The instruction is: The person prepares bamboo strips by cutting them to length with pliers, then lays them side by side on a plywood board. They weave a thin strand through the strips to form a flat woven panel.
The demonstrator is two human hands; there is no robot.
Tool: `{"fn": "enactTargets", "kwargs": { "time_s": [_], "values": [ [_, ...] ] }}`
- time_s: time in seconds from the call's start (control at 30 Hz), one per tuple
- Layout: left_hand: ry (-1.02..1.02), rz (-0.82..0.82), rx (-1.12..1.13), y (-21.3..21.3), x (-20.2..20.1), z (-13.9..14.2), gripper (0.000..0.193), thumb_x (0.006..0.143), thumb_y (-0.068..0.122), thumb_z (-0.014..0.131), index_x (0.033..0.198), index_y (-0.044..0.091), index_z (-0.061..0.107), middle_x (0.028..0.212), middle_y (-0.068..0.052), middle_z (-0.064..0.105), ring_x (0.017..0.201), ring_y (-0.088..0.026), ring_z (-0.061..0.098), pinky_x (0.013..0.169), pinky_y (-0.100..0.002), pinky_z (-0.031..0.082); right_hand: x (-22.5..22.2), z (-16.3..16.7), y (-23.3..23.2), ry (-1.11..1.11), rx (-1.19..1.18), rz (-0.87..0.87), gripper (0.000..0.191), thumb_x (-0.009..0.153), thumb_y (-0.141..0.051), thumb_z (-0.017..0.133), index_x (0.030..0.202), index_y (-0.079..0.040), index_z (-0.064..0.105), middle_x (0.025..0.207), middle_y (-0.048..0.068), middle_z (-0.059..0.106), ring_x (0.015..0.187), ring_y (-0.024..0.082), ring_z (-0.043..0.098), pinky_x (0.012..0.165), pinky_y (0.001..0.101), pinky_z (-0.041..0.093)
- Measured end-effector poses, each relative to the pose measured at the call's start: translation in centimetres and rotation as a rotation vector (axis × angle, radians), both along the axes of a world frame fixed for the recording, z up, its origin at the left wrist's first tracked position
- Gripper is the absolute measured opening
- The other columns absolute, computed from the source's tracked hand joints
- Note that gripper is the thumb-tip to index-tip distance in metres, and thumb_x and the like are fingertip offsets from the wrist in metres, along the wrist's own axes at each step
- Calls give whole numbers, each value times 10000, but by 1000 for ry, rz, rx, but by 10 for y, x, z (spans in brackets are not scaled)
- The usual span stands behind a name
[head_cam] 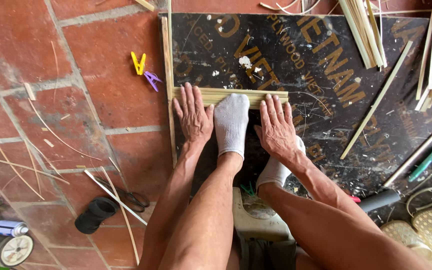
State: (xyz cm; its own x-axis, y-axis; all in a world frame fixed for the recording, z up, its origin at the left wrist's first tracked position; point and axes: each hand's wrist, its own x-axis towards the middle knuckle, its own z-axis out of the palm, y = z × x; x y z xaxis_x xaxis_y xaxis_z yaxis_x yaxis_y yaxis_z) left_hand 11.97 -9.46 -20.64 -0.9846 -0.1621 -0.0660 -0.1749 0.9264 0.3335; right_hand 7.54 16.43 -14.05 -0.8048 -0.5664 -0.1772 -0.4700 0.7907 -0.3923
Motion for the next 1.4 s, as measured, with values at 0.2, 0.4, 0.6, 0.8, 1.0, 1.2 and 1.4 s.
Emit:
{"fn": "enactTargets", "kwargs": {
  "time_s": [0.2,0.4,0.6,0.8,1.0,1.2,1.4],
  "values": [
    [-30,-5,-32,-2,2,1,785,1042,375,584,1622,-21,234,1708,-232,161,1602,-382,128,1283,-608,58,-3,0,-9,-7,65,-65,796,945,-372,701,1544,56,400,1637,220,352,1546,378,279,1237,619,162],
    [-32,-21,-73,-3,5,-2,796,1035,360,595,1619,-39,231,1705,-247,162,1598,-401,132,1278,-615,67,-2,-1,-12,74,60,-92,794,941,-369,680,1549,52,392,1642,233,339,1546,386,266,1231,608,147],
    [-35,-24,-106,0,4,4,793,1030,350,597,1617,-38,233,1704,-249,160,1594,-408,137,1276,-612,71,-1,1,-12,82,13,-54,770,995,-363,642,1571,58,355,1672,229,310,1580,382,243,1272,604,117],
    [-5,-9,-84,3,-7,18,776,1032,320,588,1621,-33,225,1709,-240,159,1600,-400,129,1277,-611,67,-6,11,-13,50,-40,-43,835,969,-433,634,1549,97,351,1659,270,283,1559,416,224,1247,614,109],
    [34,-27,-107,2,-18,30,751,1031,286,568,1630,-13,229,1718,-220,168,1609,-382,115,1286,-597,51,-13,18,-18,18,37,-12,894,931,-509,608,1538,88,335,1650,260,266,1546,401,200,1223,612,107],
    [-8,-16,-79,7,-20,33,747,1027,293,562,1611,-38,235,1702,-234,171,1592,-387,117,1268,-598,44,-9,24,-14,-32,52,-24,911,930,-504,620,1553,78,300,1658,243,232,1556,395,186,1238,610,108],
    [4,9,-103,9,-21,34,772,990,331,584,1594,-33,271,1691,-228,204,1582,-378,142,1260,-606,64,-68,45,27,-33,-259,-145,342,887,-103,668,1229,-123,679,1403,129,657,1352,292,574,1151,445,488]
  ]
}}
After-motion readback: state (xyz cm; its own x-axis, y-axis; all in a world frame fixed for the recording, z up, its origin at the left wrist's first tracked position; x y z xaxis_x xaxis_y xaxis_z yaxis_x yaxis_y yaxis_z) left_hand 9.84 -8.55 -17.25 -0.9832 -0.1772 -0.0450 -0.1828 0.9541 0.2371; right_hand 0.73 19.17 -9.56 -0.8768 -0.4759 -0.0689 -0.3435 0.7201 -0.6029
